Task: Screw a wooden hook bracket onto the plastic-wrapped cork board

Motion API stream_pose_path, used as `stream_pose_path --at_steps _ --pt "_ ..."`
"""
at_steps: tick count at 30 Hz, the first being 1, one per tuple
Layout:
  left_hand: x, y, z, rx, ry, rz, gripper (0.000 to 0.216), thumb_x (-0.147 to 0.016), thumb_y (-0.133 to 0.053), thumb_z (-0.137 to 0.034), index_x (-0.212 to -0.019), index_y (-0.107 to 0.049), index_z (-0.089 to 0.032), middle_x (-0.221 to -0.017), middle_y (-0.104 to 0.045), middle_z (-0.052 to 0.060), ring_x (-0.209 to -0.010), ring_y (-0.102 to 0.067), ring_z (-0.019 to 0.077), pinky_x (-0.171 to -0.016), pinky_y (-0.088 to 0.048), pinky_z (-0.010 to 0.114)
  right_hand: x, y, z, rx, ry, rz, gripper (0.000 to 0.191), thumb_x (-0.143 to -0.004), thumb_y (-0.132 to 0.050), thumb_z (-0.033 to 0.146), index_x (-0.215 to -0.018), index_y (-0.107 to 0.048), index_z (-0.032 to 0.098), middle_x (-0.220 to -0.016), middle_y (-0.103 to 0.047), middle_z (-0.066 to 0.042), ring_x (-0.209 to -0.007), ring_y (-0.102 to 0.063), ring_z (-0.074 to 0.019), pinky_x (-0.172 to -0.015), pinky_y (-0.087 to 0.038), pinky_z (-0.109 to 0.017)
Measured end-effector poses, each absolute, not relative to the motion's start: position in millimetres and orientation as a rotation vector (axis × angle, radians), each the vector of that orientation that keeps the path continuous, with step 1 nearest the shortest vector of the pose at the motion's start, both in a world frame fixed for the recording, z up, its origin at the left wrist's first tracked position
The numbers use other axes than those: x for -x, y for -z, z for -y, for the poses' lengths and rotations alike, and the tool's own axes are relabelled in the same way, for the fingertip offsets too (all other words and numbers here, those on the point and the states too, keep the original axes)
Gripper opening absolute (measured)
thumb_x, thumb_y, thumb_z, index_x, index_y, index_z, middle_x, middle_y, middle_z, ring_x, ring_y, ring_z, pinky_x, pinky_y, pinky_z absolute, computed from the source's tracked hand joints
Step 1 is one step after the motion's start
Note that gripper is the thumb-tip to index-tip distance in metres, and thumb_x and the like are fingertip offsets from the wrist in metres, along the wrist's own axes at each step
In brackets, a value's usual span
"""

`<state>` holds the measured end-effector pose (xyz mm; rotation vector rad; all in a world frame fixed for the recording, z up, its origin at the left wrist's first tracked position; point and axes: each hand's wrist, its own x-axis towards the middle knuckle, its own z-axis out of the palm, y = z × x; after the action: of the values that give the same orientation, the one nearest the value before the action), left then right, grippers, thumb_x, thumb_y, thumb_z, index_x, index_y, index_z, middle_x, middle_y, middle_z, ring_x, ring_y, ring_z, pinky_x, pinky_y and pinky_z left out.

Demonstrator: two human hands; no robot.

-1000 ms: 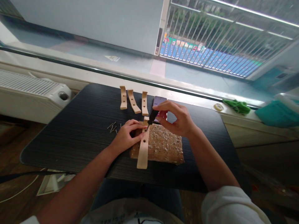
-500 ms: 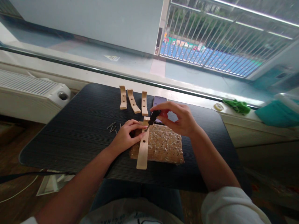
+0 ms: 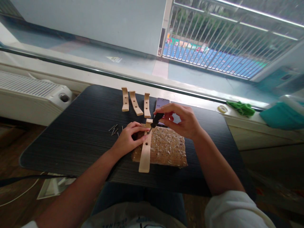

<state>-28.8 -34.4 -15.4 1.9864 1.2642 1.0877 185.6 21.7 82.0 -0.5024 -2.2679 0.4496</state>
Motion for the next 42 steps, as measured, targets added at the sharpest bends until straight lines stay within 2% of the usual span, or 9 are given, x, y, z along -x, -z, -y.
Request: stream_pose_path --at_steps 22,34,42 --pt "28.4 15.5 34.2 -1.98 -1.094 -1.255 0.023 -0.08 -0.065 -0.026 -0.101 -0.071 -0.02 -0.096 -0.061 0.004 -0.093 -0.059 0.02 -0.088 -0.05 0.036 -179.9 -78.4 -20.2 0.521 -0.305 2.175 0.018 -0.079 -0.07 0.024 -0.094 -0.061 0.019 -0.074 -0.063 0.003 -0.057 -0.05 -0.0053 -0.051 -0.044 -0.021" --pt "28.5 14.7 34.6 -1.967 -1.079 -1.27 0.023 -0.08 -0.065 -0.028 -0.101 -0.072 -0.022 -0.097 -0.062 0.005 -0.093 -0.059 0.0207 -0.088 -0.05 0.039 -175.9 -72.9 -22.4 0.542 -0.286 2.123 0.023 -0.078 -0.071 0.036 -0.084 -0.056 0.02 -0.069 -0.058 0.004 -0.055 -0.051 -0.0063 -0.049 -0.043 -0.022" --pt "28.9 14.7 34.6 -1.984 -1.08 -1.263 0.023 -0.08 -0.065 -0.027 -0.102 -0.072 -0.021 -0.096 -0.061 0.005 -0.094 -0.059 0.0206 -0.088 -0.05 0.037 -172.1 -68.1 -21.3 0.525 -0.14 2.082 0.026 -0.077 -0.072 0.037 -0.083 -0.053 0.022 -0.064 -0.054 0.006 -0.053 -0.048 -0.0067 -0.047 -0.042 -0.021"
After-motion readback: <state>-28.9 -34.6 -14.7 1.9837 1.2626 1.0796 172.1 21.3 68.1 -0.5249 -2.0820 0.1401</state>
